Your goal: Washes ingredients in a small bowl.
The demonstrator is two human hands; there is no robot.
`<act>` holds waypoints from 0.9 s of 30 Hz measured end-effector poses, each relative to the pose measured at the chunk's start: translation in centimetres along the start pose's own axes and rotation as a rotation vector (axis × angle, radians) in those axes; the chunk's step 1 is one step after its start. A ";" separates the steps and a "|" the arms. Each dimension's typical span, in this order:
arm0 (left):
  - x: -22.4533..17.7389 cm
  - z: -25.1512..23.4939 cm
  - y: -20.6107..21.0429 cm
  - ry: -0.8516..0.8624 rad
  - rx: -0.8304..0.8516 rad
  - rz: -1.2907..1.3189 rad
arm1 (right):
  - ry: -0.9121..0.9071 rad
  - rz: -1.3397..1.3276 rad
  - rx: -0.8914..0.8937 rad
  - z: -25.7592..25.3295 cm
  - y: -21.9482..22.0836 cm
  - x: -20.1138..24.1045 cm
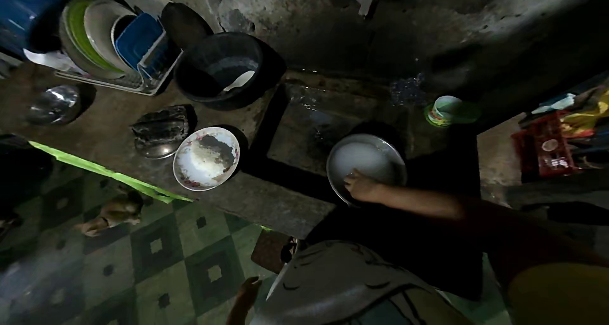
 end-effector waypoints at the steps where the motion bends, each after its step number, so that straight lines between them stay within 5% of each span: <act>1: 0.8 -0.4 0.5 -0.014 -0.005 0.025 | -0.016 -0.007 0.013 -0.1 -0.2 0.3; 9: -1.1 1.3 0.8 -0.011 0.010 -0.044 | -0.169 -0.059 -0.050 -1.8 -2.5 -0.7; 19: -5.5 3.7 -1.4 -0.008 -0.006 0.013 | -0.067 -0.464 -0.373 -2.8 -3.3 -7.4; 27: -6.3 3.1 -1.7 -0.038 0.033 -0.028 | -0.090 -0.429 -0.038 1.4 2.1 -6.6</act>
Point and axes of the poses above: each hand's wrist, its own z-axis away from the middle knuckle, its own y-axis out of the palm, x = y × z, the point moved 6 cm from there along -z, towards the middle knuckle, and after that the axes turned 12 degrees about -z, right-handed, at the moved point
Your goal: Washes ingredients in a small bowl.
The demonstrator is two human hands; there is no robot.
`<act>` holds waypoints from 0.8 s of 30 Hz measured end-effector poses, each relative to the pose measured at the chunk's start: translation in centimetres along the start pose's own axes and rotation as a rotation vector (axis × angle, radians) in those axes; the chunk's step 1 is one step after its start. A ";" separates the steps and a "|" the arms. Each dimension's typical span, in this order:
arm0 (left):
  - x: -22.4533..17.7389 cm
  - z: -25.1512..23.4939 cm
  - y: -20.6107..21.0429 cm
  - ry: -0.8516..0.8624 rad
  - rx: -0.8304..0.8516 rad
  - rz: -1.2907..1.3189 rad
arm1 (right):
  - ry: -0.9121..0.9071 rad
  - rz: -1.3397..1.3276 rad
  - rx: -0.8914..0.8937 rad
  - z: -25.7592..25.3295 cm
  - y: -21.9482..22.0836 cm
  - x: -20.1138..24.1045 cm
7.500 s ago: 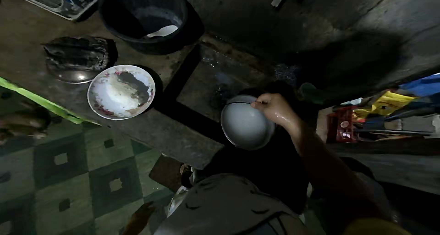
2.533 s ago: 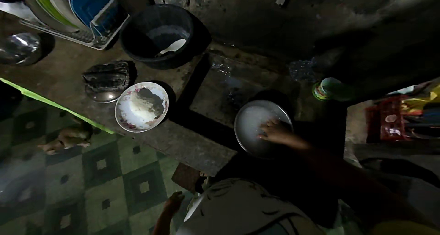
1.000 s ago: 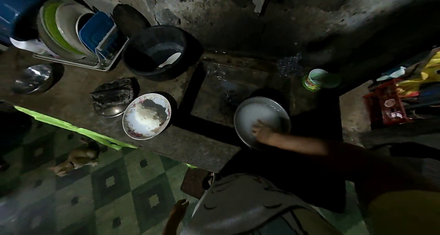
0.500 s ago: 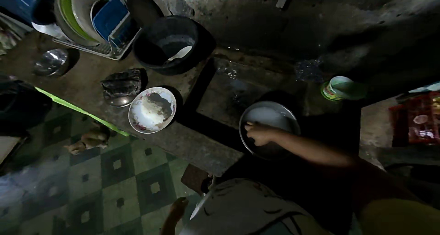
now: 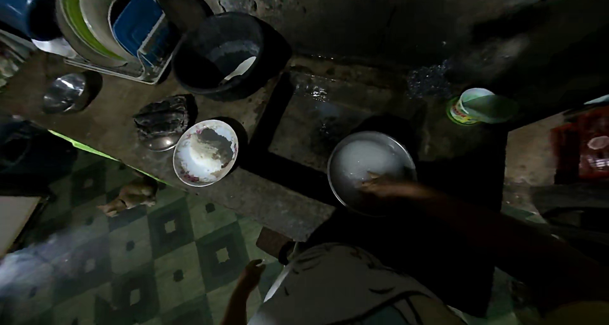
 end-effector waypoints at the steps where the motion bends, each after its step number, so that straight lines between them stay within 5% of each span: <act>1: 0.0 -0.1 0.0 -0.007 0.000 -0.005 | 0.026 -0.031 -0.006 0.9 0.2 0.0; 8: -1.0 0.3 -0.5 0.005 0.017 -0.009 | 0.281 -0.204 0.066 5.4 0.4 2.5; 13: -1.0 -0.1 -0.8 0.012 0.009 -0.018 | 0.216 -0.200 0.097 3.9 -0.7 2.0; 24: 0.4 0.0 0.1 0.006 0.004 0.025 | 0.156 -0.359 -0.199 -1.7 -7.5 0.0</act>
Point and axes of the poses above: each hand's wrist, its own z-axis away from the middle knuckle, its own y-axis out of the palm, x = y × z, the point moved 6 cm from there along -z, towards the middle knuckle, and after that the axes turned 12 degrees about -z, right-handed, at the moved point
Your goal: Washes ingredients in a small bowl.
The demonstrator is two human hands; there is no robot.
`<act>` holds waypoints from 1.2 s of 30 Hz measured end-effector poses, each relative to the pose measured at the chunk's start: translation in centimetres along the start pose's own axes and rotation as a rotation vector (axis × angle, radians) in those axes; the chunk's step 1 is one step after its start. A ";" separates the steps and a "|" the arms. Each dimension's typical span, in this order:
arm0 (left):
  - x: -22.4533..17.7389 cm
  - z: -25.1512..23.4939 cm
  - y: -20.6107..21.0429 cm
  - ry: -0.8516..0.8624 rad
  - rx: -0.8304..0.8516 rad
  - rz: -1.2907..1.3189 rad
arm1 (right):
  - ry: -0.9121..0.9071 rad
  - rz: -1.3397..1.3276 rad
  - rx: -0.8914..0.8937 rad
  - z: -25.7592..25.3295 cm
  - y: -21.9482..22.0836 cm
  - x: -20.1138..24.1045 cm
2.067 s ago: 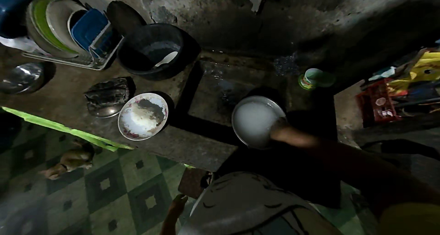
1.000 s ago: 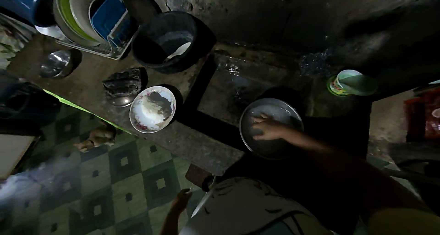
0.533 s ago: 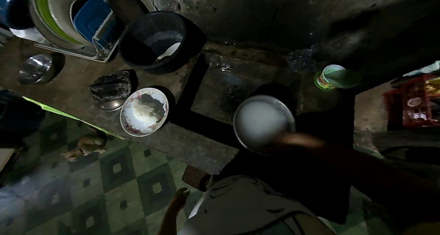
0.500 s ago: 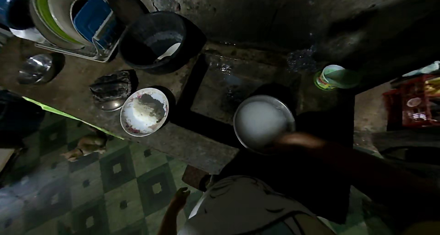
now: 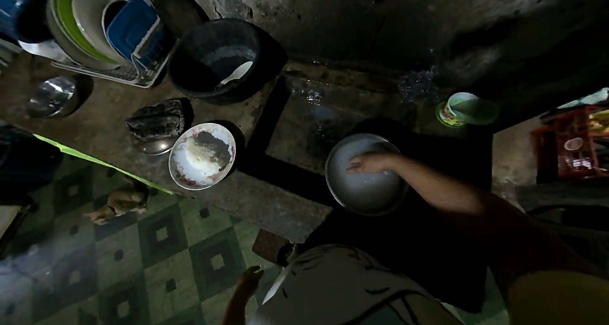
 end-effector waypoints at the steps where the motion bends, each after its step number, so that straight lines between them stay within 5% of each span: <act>1: -0.1 0.1 0.0 -0.003 0.005 -0.005 | -0.014 -0.002 -0.029 -0.4 -0.4 0.3; 8: 0.3 -1.3 0.5 0.007 0.012 0.028 | -0.038 0.148 -0.121 -1.4 -1.1 2.2; 25: -1.4 -1.2 -0.4 0.122 0.050 -0.114 | 0.377 0.640 0.018 7.5 3.7 -1.9; 36: 2.6 -1.7 1.4 0.087 0.025 -0.017 | -0.118 0.663 0.138 4.3 8.8 1.3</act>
Point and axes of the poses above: each hand's wrist, its own z-axis away from the middle knuckle, its own y-axis out of the palm, x = y × z, the point moved 6 cm from there along -z, towards the middle knuckle, and after that the axes turned 12 degrees about -z, right-handed, at the moved point
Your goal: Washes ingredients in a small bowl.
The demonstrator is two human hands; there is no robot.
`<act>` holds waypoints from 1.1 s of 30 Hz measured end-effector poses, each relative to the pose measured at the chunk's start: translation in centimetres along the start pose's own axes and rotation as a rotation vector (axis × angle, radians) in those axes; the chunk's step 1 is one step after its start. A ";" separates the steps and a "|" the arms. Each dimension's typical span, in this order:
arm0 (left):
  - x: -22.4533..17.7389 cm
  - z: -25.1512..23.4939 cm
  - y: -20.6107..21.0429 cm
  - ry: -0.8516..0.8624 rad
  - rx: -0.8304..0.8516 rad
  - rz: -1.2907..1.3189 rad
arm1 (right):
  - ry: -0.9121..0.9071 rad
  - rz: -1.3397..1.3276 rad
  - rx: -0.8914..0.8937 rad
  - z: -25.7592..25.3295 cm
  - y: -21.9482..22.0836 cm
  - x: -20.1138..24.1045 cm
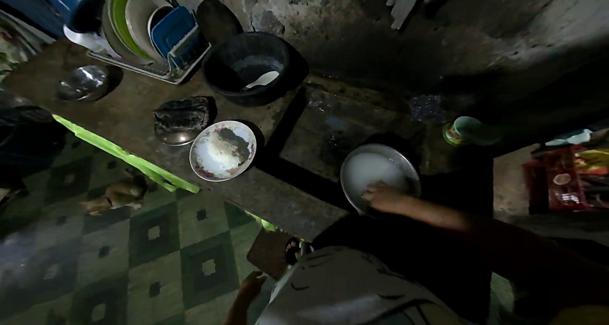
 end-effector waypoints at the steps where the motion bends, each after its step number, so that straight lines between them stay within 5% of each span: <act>1: 0.7 0.0 0.3 -0.018 0.004 0.029 | -0.029 0.030 0.017 -0.4 -0.1 0.7; 9: 7.6 -2.4 3.4 -0.083 -0.055 0.133 | -0.106 -0.004 -0.066 -3.6 -2.7 2.0; 24: 0.6 0.0 0.7 -0.076 -0.020 0.035 | -0.075 -0.304 -0.403 -2.3 -4.3 -5.8; 33: -3.7 1.6 -1.8 -0.038 0.018 -0.096 | -0.031 -0.350 -0.240 -2.4 -1.7 -4.7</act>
Point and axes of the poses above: each hand's wrist, its own z-axis away from the middle knuckle, its own y-axis out of the palm, x = y × z, the point moved 6 cm from there along -z, towards the middle knuckle, and after that the axes turned 12 degrees about -z, right-handed, at the moved point
